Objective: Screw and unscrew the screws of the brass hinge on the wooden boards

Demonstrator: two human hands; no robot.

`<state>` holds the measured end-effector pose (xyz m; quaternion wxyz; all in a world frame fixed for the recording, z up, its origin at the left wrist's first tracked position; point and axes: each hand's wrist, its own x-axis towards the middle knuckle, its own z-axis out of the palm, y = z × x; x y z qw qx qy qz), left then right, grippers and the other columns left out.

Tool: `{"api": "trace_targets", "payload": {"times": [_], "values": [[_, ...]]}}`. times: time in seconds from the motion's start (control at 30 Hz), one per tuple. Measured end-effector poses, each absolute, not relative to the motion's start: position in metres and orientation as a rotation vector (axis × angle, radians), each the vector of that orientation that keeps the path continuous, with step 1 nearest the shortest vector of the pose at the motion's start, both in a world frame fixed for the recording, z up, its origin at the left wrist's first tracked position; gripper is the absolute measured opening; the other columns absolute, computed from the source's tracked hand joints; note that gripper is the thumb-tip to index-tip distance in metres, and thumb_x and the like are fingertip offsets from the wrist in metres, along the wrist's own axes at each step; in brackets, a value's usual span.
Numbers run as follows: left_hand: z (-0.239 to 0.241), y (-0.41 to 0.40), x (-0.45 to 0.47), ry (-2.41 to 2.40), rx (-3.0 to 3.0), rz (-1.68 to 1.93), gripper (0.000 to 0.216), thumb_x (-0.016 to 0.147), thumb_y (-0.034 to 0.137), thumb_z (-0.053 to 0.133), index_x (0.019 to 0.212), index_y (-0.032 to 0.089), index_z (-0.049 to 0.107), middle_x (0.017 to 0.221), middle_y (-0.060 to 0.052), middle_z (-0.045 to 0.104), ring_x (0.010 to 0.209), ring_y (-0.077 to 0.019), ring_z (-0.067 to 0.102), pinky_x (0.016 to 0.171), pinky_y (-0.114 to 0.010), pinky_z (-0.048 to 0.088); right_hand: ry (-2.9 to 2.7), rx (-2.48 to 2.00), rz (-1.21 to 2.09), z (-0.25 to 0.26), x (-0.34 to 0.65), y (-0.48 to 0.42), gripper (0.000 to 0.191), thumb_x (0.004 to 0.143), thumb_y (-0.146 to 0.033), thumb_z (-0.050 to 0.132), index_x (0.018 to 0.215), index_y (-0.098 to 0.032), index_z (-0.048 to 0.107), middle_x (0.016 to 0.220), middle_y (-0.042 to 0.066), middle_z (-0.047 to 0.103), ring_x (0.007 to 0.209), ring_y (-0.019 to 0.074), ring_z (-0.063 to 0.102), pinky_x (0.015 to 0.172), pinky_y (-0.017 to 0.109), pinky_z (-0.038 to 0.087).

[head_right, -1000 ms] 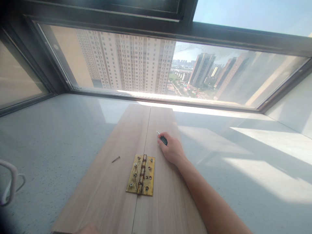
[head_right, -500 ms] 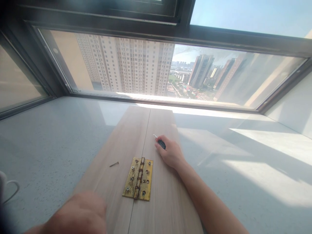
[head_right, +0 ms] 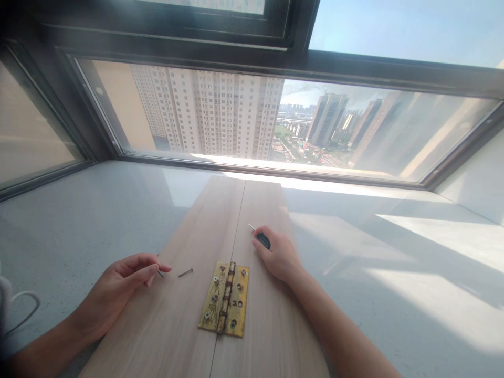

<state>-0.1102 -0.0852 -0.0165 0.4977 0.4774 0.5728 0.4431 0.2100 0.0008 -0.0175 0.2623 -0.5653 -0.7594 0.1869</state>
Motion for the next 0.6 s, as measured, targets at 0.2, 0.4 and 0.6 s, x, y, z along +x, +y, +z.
{"api": "trace_targets", "payload": {"times": [0.2, 0.4, 0.6], "values": [[-0.017, -0.095, -0.102, 1.42, 1.183, 1.074, 0.026, 0.072, 0.045, 0.067, 0.075, 0.019, 0.065, 0.078, -0.001, 0.068, 0.067, -0.0117, 0.05, 0.069, -0.021, 0.041, -2.077, -1.483, 0.558, -0.016, 0.213, 0.002, 0.023, 0.085, -0.044, 0.047, 0.097, -0.026, 0.056, 0.093, 0.0, 0.067, 0.078, 0.0179, 0.059, 0.076, 0.034, 0.042], [-0.016, -0.104, -0.098, 1.474, 1.229, 1.052, 0.029, 0.073, 0.047, 0.064, 0.076, 0.018, 0.064, 0.084, -0.004, 0.07, 0.068, -0.0136, 0.054, 0.074, -0.027, 0.044, -2.066, -1.436, 0.596, -0.017, 0.214, 0.002, 0.025, 0.084, -0.045, 0.048, 0.097, -0.025, 0.058, 0.091, 0.001, 0.067, 0.079, 0.0185, 0.059, 0.077, 0.035, 0.043], [0.013, -0.095, -0.077, 1.397, 1.8, 1.046, 0.019, 0.079, 0.036, 0.061, 0.072, 0.019, 0.064, 0.079, -0.003, 0.067, 0.087, -0.0186, 0.06, 0.086, -0.031, 0.043, -1.981, -1.375, 0.626, -0.018, 0.216, 0.003, 0.027, 0.086, -0.044, 0.046, 0.099, -0.024, 0.057, 0.098, 0.003, 0.066, 0.086, 0.0186, 0.06, 0.079, 0.034, 0.045]]}}
